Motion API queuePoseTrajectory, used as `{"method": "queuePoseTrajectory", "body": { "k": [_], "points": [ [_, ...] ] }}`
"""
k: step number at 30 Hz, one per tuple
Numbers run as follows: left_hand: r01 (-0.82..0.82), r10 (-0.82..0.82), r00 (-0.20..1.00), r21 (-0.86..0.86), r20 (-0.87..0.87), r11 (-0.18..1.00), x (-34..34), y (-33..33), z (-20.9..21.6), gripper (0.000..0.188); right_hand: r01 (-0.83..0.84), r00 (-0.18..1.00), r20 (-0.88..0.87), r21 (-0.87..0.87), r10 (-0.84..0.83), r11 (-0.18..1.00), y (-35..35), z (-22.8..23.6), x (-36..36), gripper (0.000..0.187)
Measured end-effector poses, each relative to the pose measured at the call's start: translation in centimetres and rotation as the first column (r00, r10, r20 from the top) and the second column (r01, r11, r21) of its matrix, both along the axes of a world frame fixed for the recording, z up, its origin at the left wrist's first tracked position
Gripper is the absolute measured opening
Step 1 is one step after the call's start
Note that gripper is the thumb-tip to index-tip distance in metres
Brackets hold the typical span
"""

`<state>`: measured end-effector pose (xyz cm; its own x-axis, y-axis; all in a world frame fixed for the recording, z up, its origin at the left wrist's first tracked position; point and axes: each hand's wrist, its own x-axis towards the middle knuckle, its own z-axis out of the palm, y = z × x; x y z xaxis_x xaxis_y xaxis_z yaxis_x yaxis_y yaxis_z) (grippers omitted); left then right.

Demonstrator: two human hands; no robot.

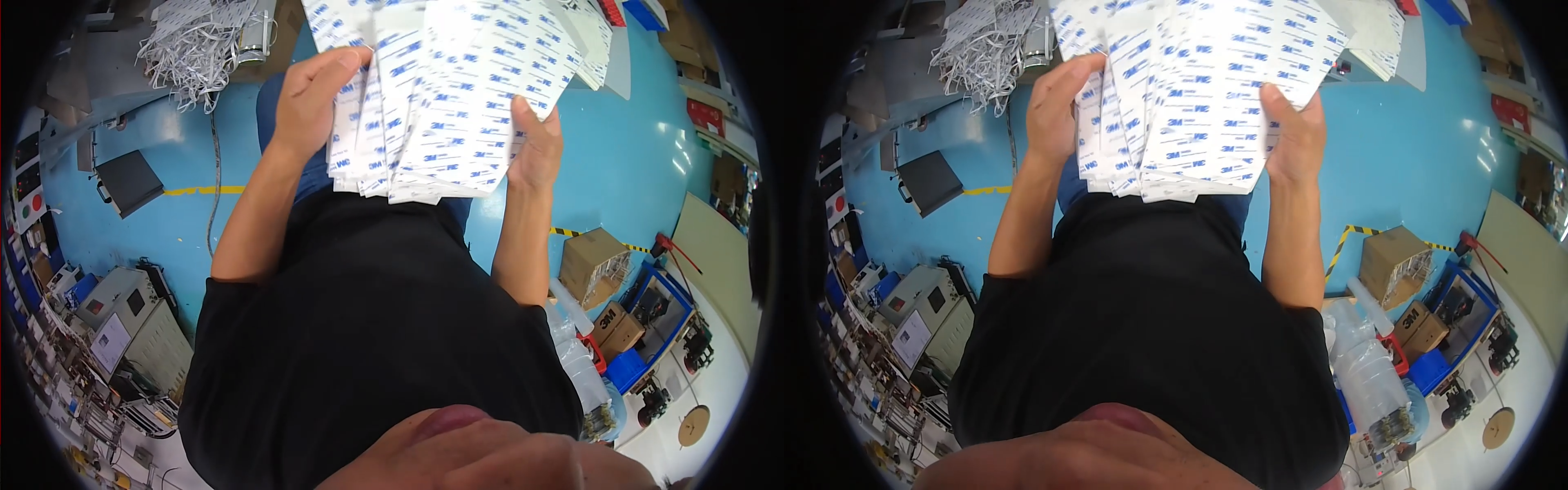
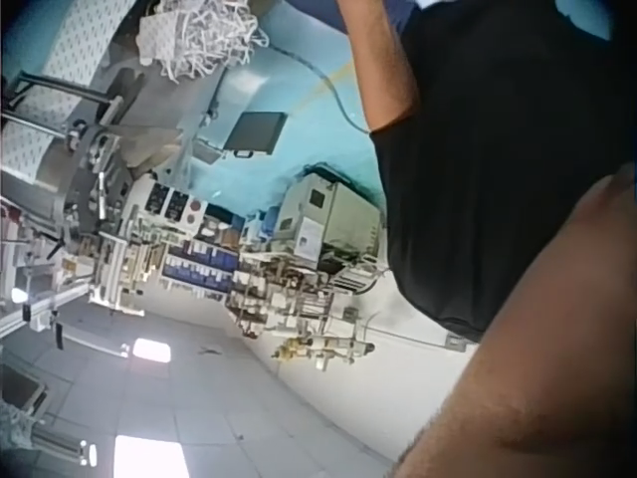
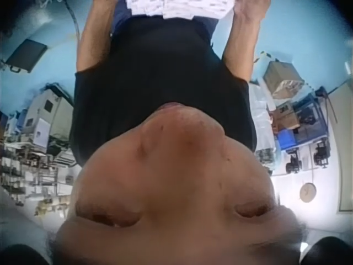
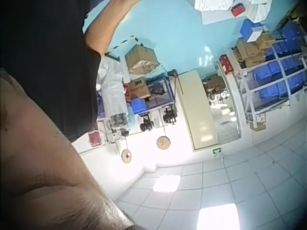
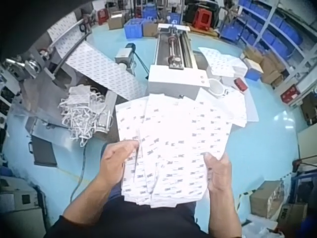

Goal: Sorting and inspecting stacks of 3M adhesive sheets on a manufacturing workbench.

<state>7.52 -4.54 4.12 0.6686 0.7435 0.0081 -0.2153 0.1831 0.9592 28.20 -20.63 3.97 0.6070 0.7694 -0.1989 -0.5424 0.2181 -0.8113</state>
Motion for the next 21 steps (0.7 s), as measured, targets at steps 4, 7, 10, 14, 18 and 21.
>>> {"method": "queuePoseTrajectory", "body": {
  "k": [4, 7, 10, 14, 18, 21],
  "points": [
    [0.044, -0.043, 0.989, 0.003, -0.143, 0.999, 0.0, -1.2, 0.4, 0.02, 0.04, 0.994, 0.103, -0.07, -0.033, 0.997, 0.1, 0.2, -1.4, 0.057],
    [0.031, -0.025, 0.986, 0.037, -0.163, 0.999, -0.4, -1.1, -0.3, 0.017, 0.049, 0.998, 0.045, 0.014, -0.049, 0.999, -0.6, -0.3, -0.9, 0.063],
    [0.04, -0.04, 0.991, 0.003, -0.126, 0.999, -0.4, -1.0, -0.3, 0.017, 0.055, 0.998, -0.018, 0.123, -0.054, 0.991, -1.5, -1.2, 0.0, 0.064],
    [0.033, -0.033, 0.993, -0.008, -0.111, 0.999, -0.8, -0.2, -0.3, 0.016, 0.086, 0.996, 0.021, 0.114, -0.089, 0.99, -2.1, -2.2, 0.4, 0.058],
    [0.016, -0.018, 0.998, -0.038, -0.067, 0.999, -1.0, -0.2, -0.3, 0.016, 0.15, 0.984, -0.129, 0.254, -0.12, 0.955, -4.1, -3.7, 2.3, 0.044],
    [0.03, -0.032, 0.997, -0.025, -0.065, 0.999, -1.2, -0.3, -0.3, 0.017, 0.133, 0.988, -0.115, 0.262, -0.106, 0.956, -5.0, -4.0, 3.0, 0.044]
  ]
}}
